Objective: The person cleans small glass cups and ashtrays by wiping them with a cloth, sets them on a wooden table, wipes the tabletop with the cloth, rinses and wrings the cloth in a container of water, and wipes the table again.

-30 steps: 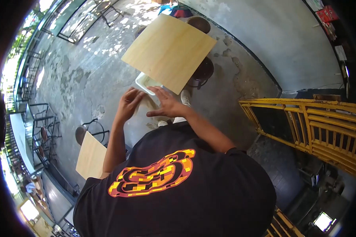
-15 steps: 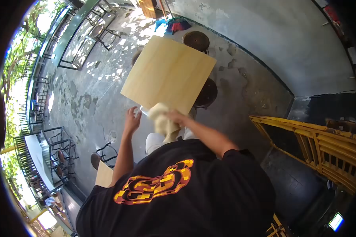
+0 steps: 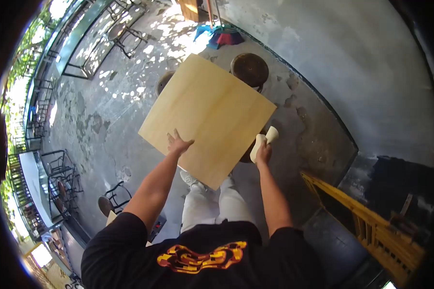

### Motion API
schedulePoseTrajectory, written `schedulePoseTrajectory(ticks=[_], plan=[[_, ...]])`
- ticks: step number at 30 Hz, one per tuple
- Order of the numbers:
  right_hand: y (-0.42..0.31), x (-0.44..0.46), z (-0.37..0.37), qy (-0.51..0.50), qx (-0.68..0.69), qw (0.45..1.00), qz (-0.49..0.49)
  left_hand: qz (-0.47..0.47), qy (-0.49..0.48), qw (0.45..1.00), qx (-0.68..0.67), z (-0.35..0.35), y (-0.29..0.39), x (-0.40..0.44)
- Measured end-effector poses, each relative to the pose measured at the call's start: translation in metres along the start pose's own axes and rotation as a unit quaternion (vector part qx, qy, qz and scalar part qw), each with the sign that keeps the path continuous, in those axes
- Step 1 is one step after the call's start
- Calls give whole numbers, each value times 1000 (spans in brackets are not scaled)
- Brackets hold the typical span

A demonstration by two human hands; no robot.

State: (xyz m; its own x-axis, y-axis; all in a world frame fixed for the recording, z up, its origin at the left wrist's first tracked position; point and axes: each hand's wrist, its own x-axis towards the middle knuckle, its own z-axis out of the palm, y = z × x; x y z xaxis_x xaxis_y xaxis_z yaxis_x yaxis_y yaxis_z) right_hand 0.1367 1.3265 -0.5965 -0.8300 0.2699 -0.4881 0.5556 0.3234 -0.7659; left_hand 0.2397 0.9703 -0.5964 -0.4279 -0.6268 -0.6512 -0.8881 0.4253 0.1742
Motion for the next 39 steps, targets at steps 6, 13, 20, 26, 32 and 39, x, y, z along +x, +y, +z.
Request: schedulePoseTrajectory(ticks=[6,13,20,26,32,39], plan=[[41,45,68,70,27,980,-186,-101,-94,987,-80,32,75,90],[29,104,169,148,-253,944,-149,-92,-66,989,-91,56,70,103],[-43,176,324,189,-292,931,-115,-83,-50,988,-122,57,70,107],[-179,162,511,-47,-353,858,-370,-81,-52,987,-130,57,69,106],[-163,154,460,-102,-403,719,-557,-86,-56,986,-134,55,70,107],[-39,102,197,-93,-512,729,-445,-87,-58,983,-149,51,70,104]])
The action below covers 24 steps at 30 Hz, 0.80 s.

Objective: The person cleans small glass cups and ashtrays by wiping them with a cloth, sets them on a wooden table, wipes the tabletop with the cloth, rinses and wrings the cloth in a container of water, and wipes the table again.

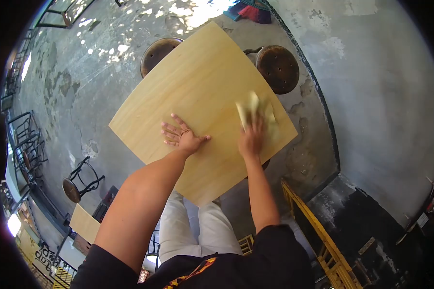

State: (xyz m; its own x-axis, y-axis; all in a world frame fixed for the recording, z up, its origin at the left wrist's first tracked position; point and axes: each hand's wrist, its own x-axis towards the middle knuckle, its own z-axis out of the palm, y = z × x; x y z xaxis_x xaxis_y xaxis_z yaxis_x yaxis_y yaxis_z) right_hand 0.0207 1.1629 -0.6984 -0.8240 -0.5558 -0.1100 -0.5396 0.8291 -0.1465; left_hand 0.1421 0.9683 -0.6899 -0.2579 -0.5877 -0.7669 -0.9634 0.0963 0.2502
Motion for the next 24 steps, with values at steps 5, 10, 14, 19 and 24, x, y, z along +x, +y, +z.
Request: schedulePoseTrajectory(ticks=[5,10,14,19,24], plan=[[26,-103,21,4,59,984,169,3,-7,1000,-23,-4,-1,-1],[-48,12,46,27,9,957,290,5,9,1000,-22,-1,0,0],[-132,150,60,160,65,971,168,9,14,1000,-15,1,-4,1],[-221,231,31,31,99,980,-168,2,39,999,-4,14,-5,9],[-205,204,49,9,182,930,-319,-2,11,1000,11,4,0,2]])
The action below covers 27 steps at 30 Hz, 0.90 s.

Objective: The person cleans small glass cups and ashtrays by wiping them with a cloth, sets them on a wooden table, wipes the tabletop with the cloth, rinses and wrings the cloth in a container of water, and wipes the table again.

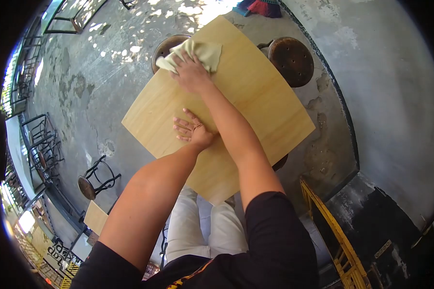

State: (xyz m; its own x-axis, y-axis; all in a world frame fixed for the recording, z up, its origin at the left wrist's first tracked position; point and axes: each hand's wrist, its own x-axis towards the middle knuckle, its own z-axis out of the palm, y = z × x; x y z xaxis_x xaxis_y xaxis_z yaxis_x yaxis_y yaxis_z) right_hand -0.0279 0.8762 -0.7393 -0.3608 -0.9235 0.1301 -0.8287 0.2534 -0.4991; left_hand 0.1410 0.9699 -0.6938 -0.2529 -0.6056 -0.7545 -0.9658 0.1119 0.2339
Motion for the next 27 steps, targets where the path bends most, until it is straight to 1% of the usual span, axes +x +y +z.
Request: schedulePoseTrajectory(ticks=[1,3,4,5,6,8,10,13,14,15,16,18,19,20,23,24,25,26,27], plan=[[-2,-24,-5,9,35,999,-16,-9,-10,1000,5,-2,0,-2],[-16,-93,-37,-36,63,997,26,-2,-6,1000,5,-1,-3,-4],[-27,-133,-53,-8,66,997,45,2,-3,1000,2,-1,-2,-3],[-34,-176,-61,-5,62,995,74,8,4,1000,-6,1,-1,-1],[-48,-217,-76,-14,80,989,123,12,12,1000,-14,5,-3,0],[-68,-316,-83,-58,21,978,198,13,10,1000,-22,4,-5,-1],[-89,-397,-78,-121,-26,949,291,8,-8,1000,-19,-1,-3,-2],[-96,-418,-79,-155,-110,922,337,6,-5,1000,-13,-3,-1,-3],[-91,-402,-71,-114,-128,909,379,8,-3,1000,-14,-3,0,-2],[-77,-378,-58,-6,-120,887,445,8,-2,1000,-15,-2,0,-3],[-57,-344,-43,101,-109,851,505,9,0,1000,-14,-2,-1,-3],[-15,-257,-35,195,-144,762,600,5,-2,1000,-15,-5,1,-5],[0,-206,-41,236,-159,743,605,4,-3,1000,-15,-5,2,-5],[92,-207,31,257,-43,802,538,2,-2,1000,-14,-5,4,-5],[80,-22,-1,407,-104,755,504,1,0,1000,-4,-2,-1,-2],[52,5,-50,259,-11,846,465,3,3,1000,-1,-1,-1,0],[81,33,-18,283,-91,877,378,4,3,1000,0,1,0,-1],[82,48,-13,233,-115,916,307,3,4,1000,4,2,0,-1],[82,54,-16,216,-125,932,263,4,5,1000,6,2,1,1]])
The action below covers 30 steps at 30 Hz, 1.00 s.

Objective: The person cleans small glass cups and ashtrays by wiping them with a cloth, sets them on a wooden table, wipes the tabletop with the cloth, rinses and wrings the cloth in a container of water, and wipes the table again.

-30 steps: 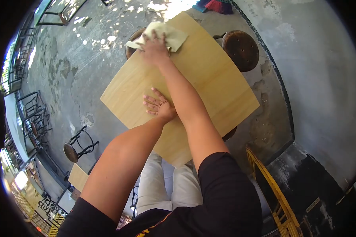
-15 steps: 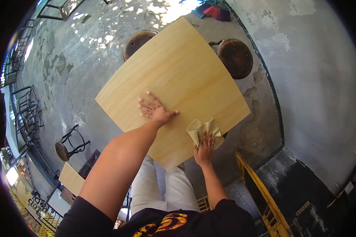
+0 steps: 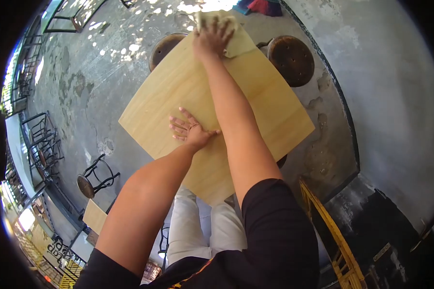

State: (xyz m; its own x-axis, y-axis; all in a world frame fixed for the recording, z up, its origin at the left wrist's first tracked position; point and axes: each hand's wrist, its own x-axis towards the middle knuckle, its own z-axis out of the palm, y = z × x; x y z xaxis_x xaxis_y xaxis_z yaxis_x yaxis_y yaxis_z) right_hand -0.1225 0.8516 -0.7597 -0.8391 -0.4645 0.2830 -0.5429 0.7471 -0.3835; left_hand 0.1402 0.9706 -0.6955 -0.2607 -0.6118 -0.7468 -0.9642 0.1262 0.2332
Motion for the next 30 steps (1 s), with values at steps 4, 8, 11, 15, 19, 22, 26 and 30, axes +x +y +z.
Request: schedulePoseTrajectory(ticks=[4,8,11,15,19,22,26,30], plan=[[42,-25,-48,-58,15,997,-51,3,2,1000,-3,4,-4,0],[129,-146,-136,-18,-47,999,-8,8,0,1000,8,4,-6,-2],[174,-265,-210,-80,-150,972,160,9,-12,1000,-7,1,-3,-1],[189,-347,-247,-95,-70,942,315,9,-20,999,-29,-8,-1,-7],[153,-309,-198,-41,-125,949,287,12,-14,999,-39,-5,-1,-4],[96,-219,-120,-27,-91,981,167,13,-8,999,-29,-1,-4,-2],[-9,-114,-61,-63,-58,991,106,5,-9,1000,-20,-6,-3,-2],[-94,-120,-10,-111,194,967,-124,-53,149,985,66,34,-6,18]])
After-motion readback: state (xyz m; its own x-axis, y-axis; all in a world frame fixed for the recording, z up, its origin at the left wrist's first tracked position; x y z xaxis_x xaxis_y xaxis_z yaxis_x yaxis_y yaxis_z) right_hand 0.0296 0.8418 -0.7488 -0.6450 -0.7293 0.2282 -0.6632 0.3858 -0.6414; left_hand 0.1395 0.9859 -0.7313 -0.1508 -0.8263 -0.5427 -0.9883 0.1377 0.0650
